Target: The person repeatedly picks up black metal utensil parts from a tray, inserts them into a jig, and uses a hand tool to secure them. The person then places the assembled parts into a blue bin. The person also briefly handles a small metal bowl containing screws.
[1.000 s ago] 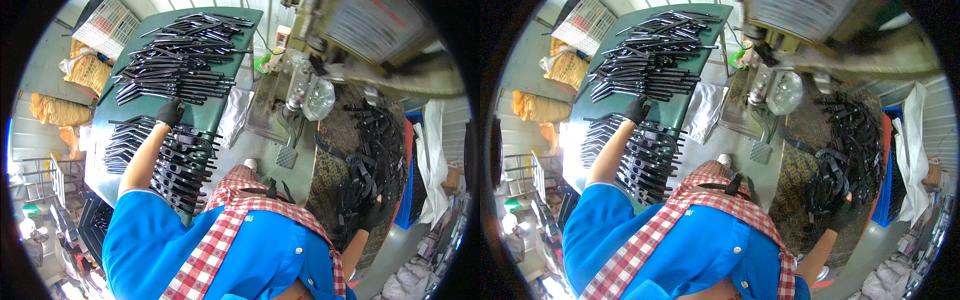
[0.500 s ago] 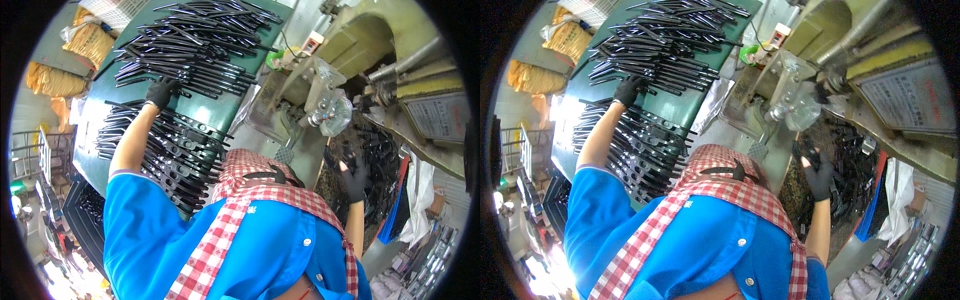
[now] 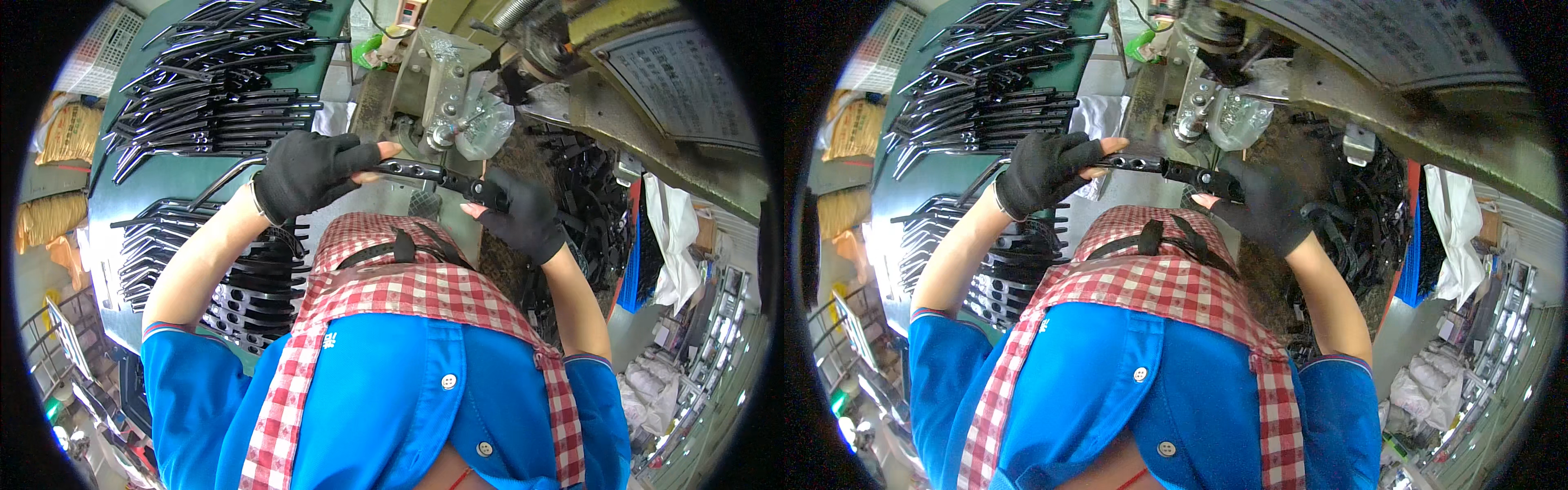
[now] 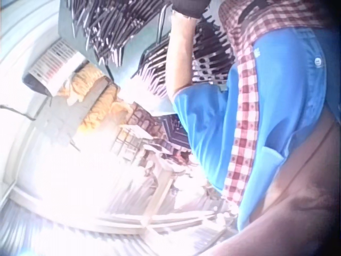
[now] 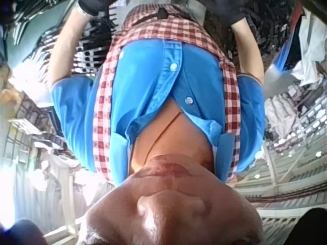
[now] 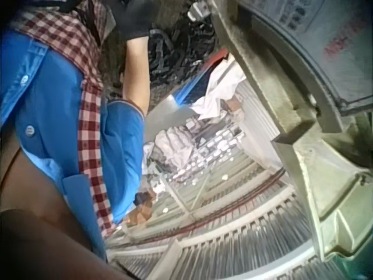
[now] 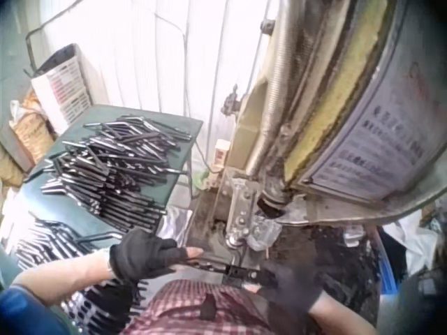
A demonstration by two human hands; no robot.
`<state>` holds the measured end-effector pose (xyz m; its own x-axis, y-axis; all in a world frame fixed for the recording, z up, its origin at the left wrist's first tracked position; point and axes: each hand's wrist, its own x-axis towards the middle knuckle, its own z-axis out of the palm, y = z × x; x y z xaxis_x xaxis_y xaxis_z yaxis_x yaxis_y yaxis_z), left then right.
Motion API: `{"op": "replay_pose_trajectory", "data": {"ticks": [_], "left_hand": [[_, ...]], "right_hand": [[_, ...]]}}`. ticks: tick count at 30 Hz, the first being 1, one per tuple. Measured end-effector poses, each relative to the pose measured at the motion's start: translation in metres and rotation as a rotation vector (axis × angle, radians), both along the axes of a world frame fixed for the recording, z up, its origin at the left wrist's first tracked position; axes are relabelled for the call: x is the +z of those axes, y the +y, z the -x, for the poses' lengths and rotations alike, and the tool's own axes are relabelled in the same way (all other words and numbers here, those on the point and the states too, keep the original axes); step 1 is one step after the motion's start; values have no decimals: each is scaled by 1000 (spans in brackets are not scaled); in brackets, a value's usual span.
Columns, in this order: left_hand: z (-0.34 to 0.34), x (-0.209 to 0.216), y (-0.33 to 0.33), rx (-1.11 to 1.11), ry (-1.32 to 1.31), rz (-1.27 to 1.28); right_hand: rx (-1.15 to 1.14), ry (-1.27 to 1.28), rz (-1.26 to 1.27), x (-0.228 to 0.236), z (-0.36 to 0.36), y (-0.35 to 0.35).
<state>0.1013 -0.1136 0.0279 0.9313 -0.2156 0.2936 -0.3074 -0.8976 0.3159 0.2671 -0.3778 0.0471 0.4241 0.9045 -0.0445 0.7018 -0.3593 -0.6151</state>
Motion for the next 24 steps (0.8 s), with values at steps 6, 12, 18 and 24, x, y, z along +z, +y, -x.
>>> {"op": "replay_pose_trajectory", "data": {"ticks": [6,12,18,24], "left_hand": [[-17,4,-8,3,93,2],[-35,35,-19,-56,118,-172],[-38,26,-19,-51,214,-40],[-54,29,-17,-37,221,-37]], "right_hand": [[-15,-355,-28,14,-2,-4],[55,-41,93,15,-11,-1],[51,-252,115,22,-18,8],[73,-638,113,22,-29,11]]}}
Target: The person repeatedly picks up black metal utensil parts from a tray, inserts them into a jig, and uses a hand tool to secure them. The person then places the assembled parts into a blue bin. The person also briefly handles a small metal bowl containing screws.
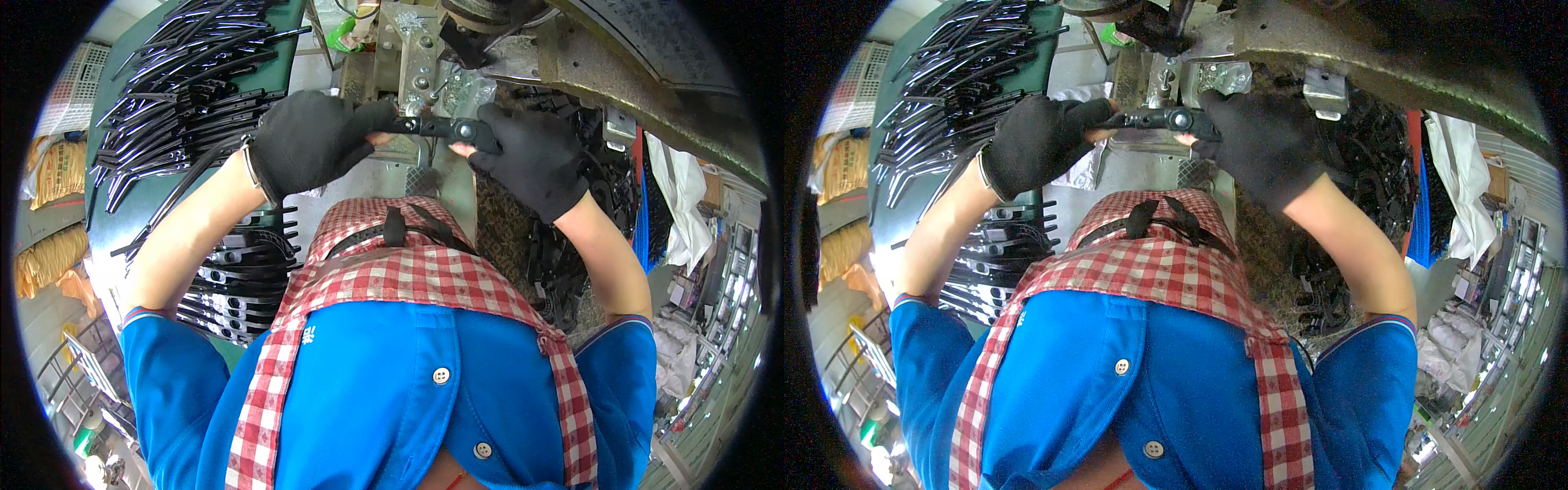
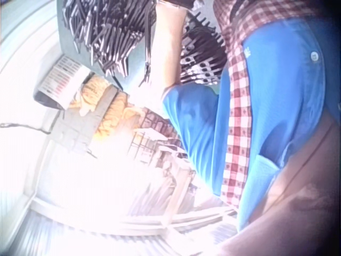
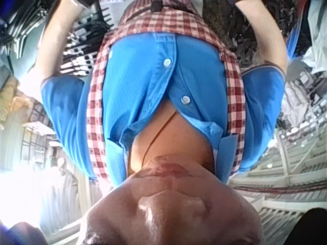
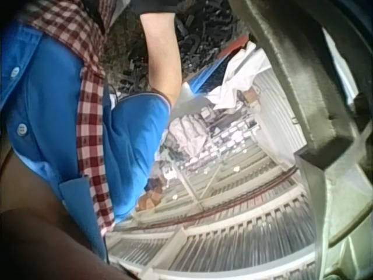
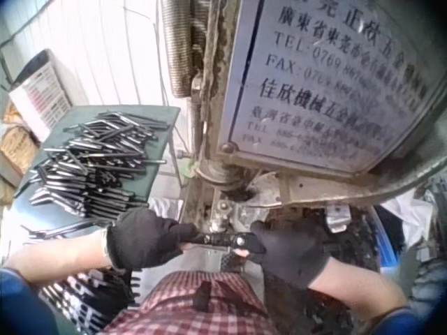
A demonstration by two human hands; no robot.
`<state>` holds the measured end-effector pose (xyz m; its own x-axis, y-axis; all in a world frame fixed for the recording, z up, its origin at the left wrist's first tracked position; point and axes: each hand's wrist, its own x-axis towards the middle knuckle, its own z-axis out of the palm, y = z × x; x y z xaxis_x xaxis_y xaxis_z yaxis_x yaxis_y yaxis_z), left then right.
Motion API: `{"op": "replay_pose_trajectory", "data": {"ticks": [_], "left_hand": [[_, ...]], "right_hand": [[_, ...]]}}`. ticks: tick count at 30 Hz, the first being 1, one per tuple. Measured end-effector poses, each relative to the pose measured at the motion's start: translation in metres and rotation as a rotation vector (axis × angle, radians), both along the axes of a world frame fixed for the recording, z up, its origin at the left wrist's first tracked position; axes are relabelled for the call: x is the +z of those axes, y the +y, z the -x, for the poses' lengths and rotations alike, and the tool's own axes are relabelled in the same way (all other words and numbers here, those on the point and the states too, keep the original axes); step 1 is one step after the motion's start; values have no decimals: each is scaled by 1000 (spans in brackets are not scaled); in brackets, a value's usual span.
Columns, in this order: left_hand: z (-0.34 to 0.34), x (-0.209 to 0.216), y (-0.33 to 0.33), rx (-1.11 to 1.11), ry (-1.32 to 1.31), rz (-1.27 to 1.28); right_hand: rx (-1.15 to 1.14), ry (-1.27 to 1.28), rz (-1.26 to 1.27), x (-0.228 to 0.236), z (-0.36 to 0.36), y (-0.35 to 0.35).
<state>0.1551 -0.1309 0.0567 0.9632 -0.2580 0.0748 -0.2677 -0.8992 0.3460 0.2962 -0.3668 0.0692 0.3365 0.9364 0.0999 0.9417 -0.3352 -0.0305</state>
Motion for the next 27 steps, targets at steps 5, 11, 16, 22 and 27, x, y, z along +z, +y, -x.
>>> {"op": "replay_pose_trajectory", "data": {"ticks": [5,11,16,22,27], "left_hand": [[-14,2,3,-4,-104,-34],[-49,-1,17,-52,-170,-25],[-54,2,18,1,-134,-214],[-58,-3,20,-47,-159,-198],[-68,-16,26,-58,-221,-229]], "right_hand": [[-48,54,-36,7,-13,4],[-190,296,-24,10,-24,13],[-224,507,161,21,-28,19],[-178,202,184,17,-31,17],[-160,265,171,3,-45,17]]}}
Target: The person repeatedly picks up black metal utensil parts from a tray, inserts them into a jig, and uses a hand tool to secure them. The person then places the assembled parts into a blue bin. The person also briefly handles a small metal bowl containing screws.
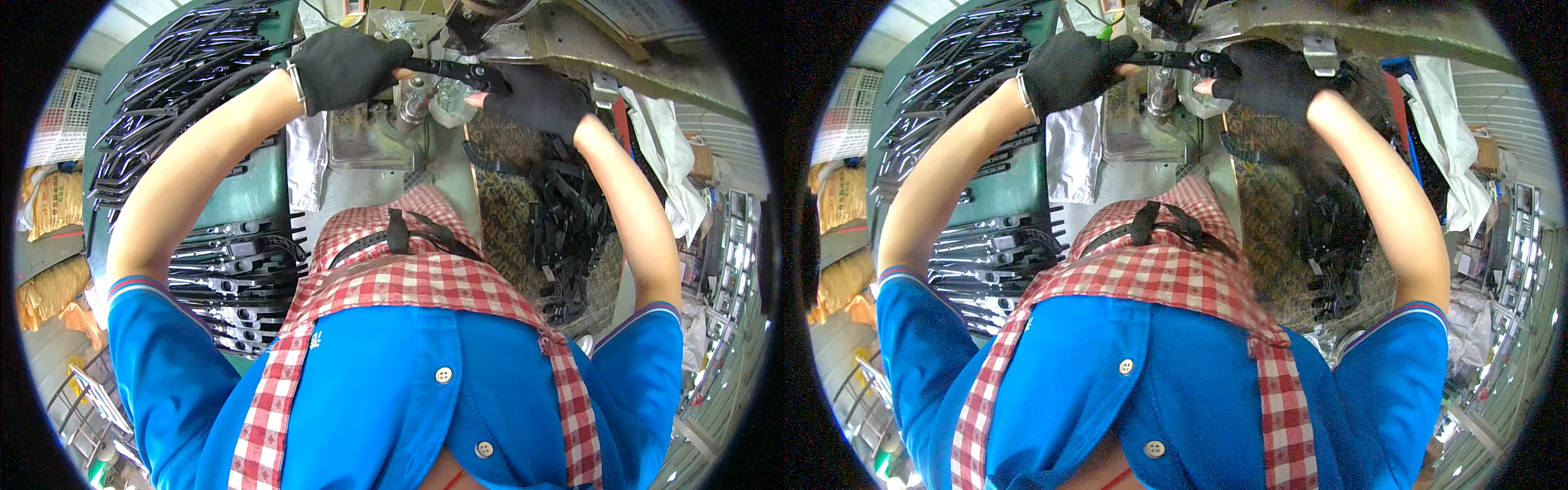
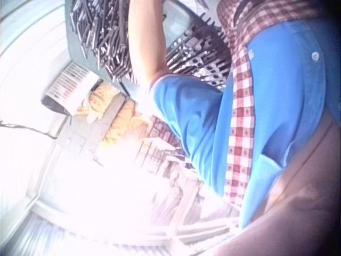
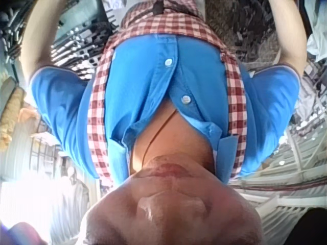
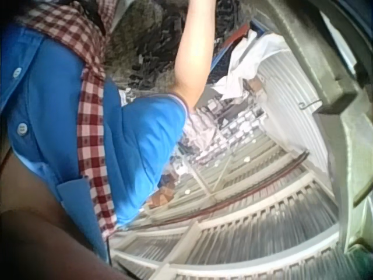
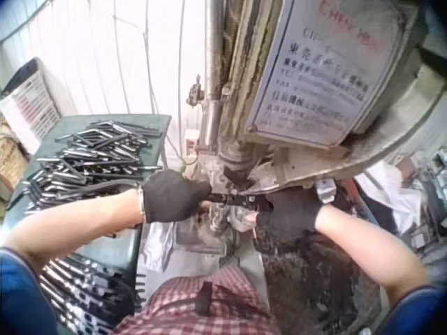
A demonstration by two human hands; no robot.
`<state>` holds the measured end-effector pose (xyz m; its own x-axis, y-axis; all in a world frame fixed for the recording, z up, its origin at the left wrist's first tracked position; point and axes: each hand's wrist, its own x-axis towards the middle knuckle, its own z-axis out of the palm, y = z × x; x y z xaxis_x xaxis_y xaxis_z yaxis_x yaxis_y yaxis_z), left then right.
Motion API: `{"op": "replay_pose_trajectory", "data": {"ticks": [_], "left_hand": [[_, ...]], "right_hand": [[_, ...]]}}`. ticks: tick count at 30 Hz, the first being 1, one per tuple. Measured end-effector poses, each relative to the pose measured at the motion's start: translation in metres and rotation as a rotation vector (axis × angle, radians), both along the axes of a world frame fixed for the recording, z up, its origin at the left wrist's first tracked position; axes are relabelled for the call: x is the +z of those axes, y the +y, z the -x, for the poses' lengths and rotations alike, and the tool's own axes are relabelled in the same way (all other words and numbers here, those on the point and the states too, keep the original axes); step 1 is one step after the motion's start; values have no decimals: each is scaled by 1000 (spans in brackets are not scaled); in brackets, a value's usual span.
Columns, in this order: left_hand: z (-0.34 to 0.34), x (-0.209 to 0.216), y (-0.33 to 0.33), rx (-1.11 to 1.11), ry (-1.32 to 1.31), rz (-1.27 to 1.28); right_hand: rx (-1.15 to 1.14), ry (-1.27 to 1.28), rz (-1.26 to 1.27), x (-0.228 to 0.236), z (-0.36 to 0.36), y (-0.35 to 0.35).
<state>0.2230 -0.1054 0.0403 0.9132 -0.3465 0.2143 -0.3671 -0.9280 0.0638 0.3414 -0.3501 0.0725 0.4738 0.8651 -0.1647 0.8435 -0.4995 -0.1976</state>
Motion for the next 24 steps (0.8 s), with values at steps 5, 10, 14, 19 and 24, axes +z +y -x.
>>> {"op": "replay_pose_trajectory", "data": {"ticks": [5,10,14,19,24], "left_hand": [[-6,-24,-2,-20,115,-16],[-3,-17,3,-69,77,-27],[8,-13,9,48,147,-58],[20,-15,20,66,63,68],[23,-12,24,91,103,107]], "right_hand": [[-75,81,-21,-49,-5,-2],[-180,134,147,-23,12,11],[-50,-156,-540,-38,34,-12],[127,156,-606,-33,79,-26],[-280,497,-329,-132,31,-23]]}}
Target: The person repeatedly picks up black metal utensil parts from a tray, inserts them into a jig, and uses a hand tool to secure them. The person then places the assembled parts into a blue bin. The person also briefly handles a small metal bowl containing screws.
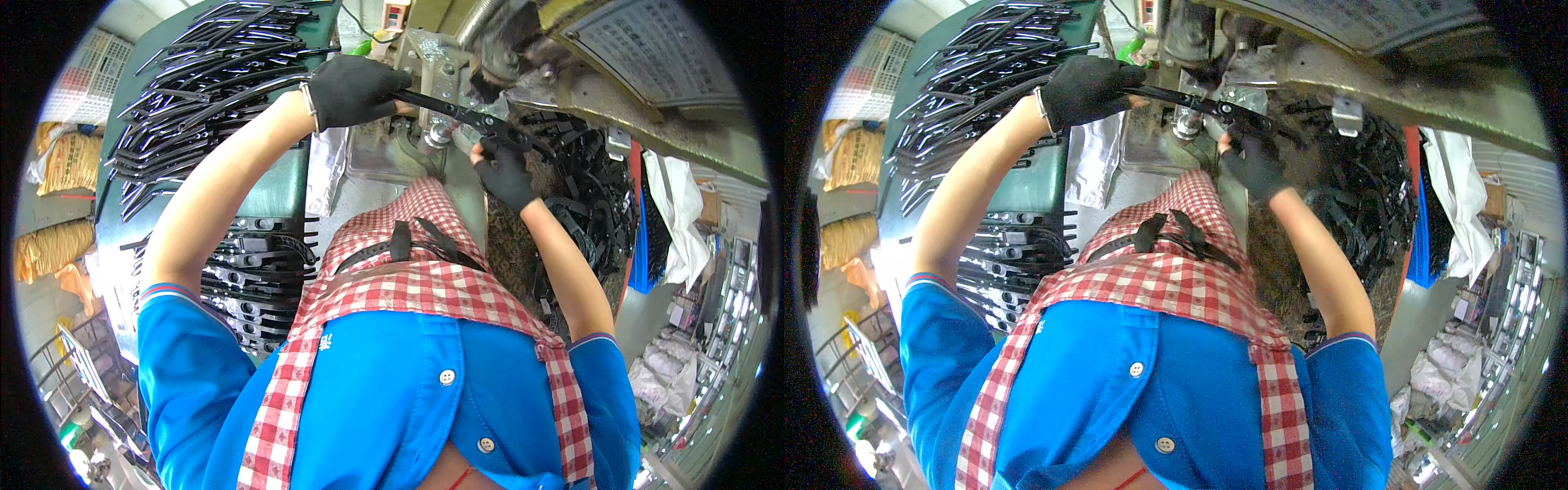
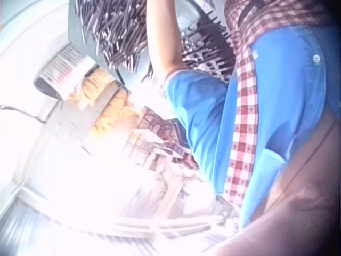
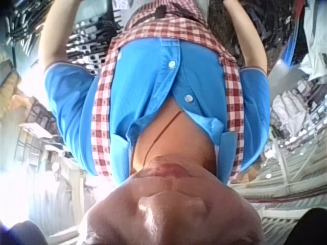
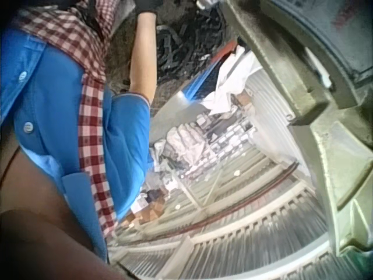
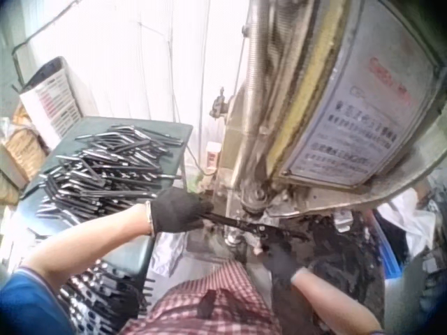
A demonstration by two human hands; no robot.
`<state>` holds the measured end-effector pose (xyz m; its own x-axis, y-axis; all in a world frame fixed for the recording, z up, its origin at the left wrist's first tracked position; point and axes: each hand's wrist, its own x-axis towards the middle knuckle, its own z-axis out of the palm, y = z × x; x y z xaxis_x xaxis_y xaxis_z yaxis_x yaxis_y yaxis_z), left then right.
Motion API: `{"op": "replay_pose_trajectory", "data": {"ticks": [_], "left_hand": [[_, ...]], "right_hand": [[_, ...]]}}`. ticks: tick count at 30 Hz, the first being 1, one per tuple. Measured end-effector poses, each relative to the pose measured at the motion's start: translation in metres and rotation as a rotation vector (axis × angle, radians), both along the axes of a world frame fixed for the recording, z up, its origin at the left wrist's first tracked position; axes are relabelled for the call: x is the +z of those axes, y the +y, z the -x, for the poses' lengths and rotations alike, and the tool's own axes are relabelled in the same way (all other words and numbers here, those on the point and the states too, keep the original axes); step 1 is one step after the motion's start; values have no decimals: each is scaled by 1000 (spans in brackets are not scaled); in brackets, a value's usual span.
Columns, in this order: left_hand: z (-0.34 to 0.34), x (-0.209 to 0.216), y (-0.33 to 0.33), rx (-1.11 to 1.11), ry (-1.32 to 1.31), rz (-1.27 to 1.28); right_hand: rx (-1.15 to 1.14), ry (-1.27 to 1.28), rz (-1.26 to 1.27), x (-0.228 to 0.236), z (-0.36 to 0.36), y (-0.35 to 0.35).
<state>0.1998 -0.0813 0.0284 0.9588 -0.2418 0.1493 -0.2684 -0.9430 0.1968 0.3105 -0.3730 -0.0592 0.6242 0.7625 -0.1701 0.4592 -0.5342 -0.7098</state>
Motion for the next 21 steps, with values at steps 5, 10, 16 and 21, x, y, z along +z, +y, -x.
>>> {"op": "replay_pose_trajectory", "data": {"ticks": [5,10,16,21], "left_hand": [[-7,4,-3,-65,59,15],[-3,8,-16,-89,-86,58],[51,39,27,-87,95,196],[160,13,100,219,545,230]], "right_hand": [[-88,-434,133,-108,-86,11],[37,-696,468,-60,-67,53],[-34,-583,507,-83,-73,52],[-117,-333,504,-61,-61,58]]}}
